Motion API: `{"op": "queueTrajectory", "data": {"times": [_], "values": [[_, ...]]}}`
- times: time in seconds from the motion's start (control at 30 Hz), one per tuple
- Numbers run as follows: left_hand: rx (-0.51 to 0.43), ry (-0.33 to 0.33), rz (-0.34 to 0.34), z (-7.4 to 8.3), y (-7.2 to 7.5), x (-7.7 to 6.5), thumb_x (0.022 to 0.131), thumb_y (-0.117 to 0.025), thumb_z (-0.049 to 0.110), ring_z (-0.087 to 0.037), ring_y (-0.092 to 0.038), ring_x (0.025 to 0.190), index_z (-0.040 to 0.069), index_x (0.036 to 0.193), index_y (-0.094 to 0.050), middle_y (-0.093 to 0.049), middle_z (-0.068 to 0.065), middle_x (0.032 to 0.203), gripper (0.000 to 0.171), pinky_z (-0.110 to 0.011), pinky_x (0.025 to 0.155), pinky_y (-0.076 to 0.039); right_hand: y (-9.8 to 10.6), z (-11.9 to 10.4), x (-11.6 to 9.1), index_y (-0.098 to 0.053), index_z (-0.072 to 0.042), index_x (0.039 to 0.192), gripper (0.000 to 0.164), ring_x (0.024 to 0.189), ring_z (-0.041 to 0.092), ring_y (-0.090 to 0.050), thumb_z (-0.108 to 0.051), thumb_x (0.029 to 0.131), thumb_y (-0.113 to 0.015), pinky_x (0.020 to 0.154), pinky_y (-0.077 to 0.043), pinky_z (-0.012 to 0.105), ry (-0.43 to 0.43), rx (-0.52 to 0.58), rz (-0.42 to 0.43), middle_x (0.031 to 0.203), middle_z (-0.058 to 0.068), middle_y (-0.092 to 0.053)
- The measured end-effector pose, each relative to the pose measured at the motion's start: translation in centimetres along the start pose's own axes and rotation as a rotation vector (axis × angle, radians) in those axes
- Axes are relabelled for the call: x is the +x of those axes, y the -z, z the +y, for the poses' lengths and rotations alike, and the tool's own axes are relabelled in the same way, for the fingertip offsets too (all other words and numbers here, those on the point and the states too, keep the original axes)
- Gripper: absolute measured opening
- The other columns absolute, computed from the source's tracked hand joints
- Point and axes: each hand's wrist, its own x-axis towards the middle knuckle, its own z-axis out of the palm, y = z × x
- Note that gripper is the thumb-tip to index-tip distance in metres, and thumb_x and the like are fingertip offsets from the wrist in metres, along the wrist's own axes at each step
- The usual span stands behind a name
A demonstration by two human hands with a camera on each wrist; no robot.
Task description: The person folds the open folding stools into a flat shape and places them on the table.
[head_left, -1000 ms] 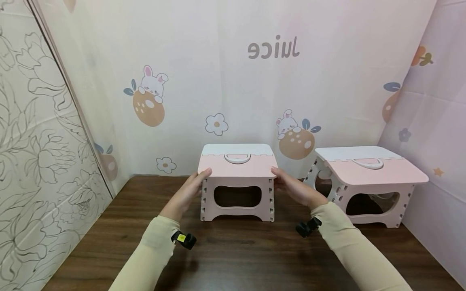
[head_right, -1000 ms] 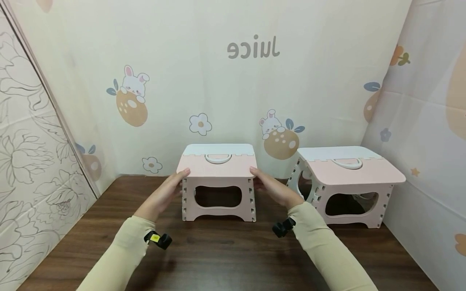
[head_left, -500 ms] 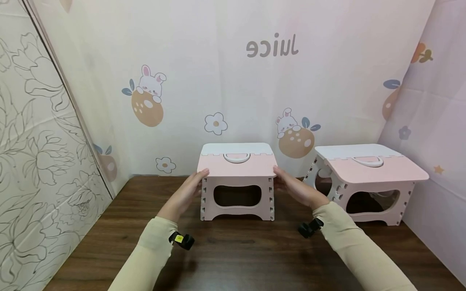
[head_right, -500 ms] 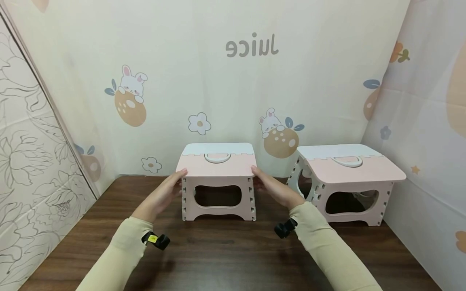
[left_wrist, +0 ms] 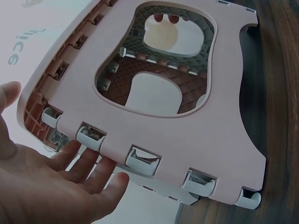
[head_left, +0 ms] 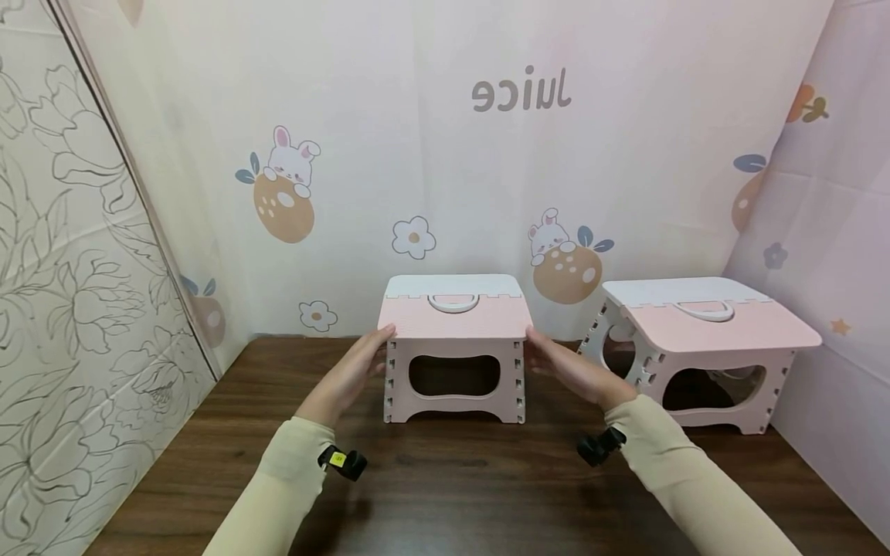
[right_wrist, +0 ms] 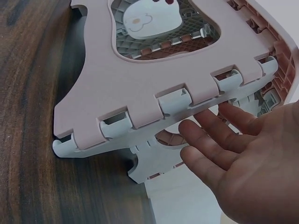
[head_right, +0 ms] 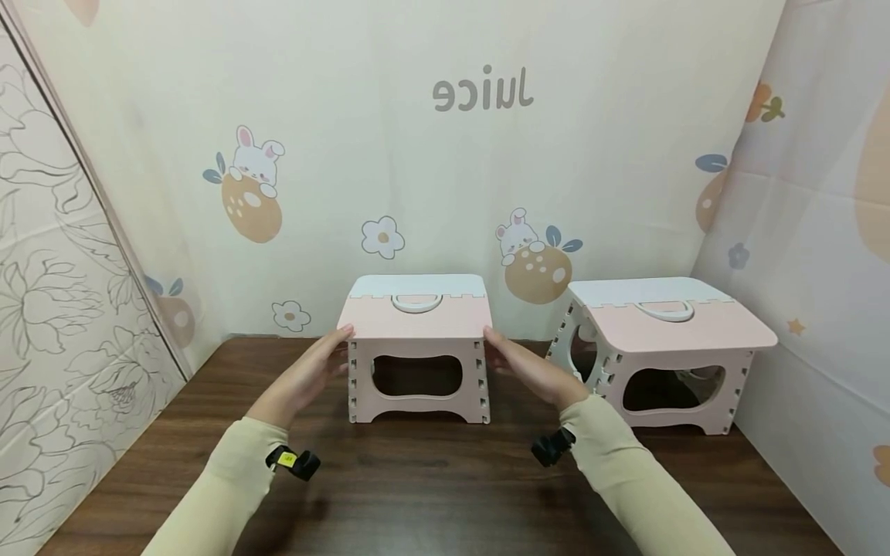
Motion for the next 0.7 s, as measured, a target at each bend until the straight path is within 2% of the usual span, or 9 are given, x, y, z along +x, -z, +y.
{"op": "queueTrajectory", "data": {"times": [0.3,0.43,0.7], "values": [[0.015,0.011,0.007,-0.2,0.2,-0.5,0.100,-0.050,0.055,-0.035,-0.024,0.146,0.000,0.151,-0.025,-0.027,-0.019,0.155,0.079,-0.053,0.118,-0.017,-0.1,0.5,-0.7,-0.015,-0.001,0.159,0.074,0.147,0.042,-0.020,-0.053,0.108,-0.026,0.116,-0.022,0.054,-0.009,-0.040,0.012,0.160,0.025,-0.021],[0.036,0.021,0.003,-0.5,0.4,-0.6,0.099,-0.052,0.056,-0.035,-0.022,0.148,0.002,0.152,-0.025,-0.027,-0.019,0.158,0.080,-0.052,0.118,-0.016,-0.1,0.7,-1.1,-0.017,0.002,0.157,0.073,0.146,0.042,-0.022,-0.050,0.108,-0.029,0.116,-0.023,0.053,-0.020,-0.059,0.027,0.160,0.026,-0.022],[0.121,0.082,0.012,-1.3,0.9,-1.1,0.095,-0.058,0.059,-0.038,-0.019,0.148,0.009,0.155,-0.024,-0.023,-0.016,0.160,0.085,-0.058,0.117,-0.014,-0.3,1.0,-1.2,-0.017,0.002,0.156,0.081,0.141,0.049,-0.031,-0.056,0.104,-0.039,0.115,-0.019,0.059,-0.136,-0.137,0.073,0.159,0.028,-0.021]]}}
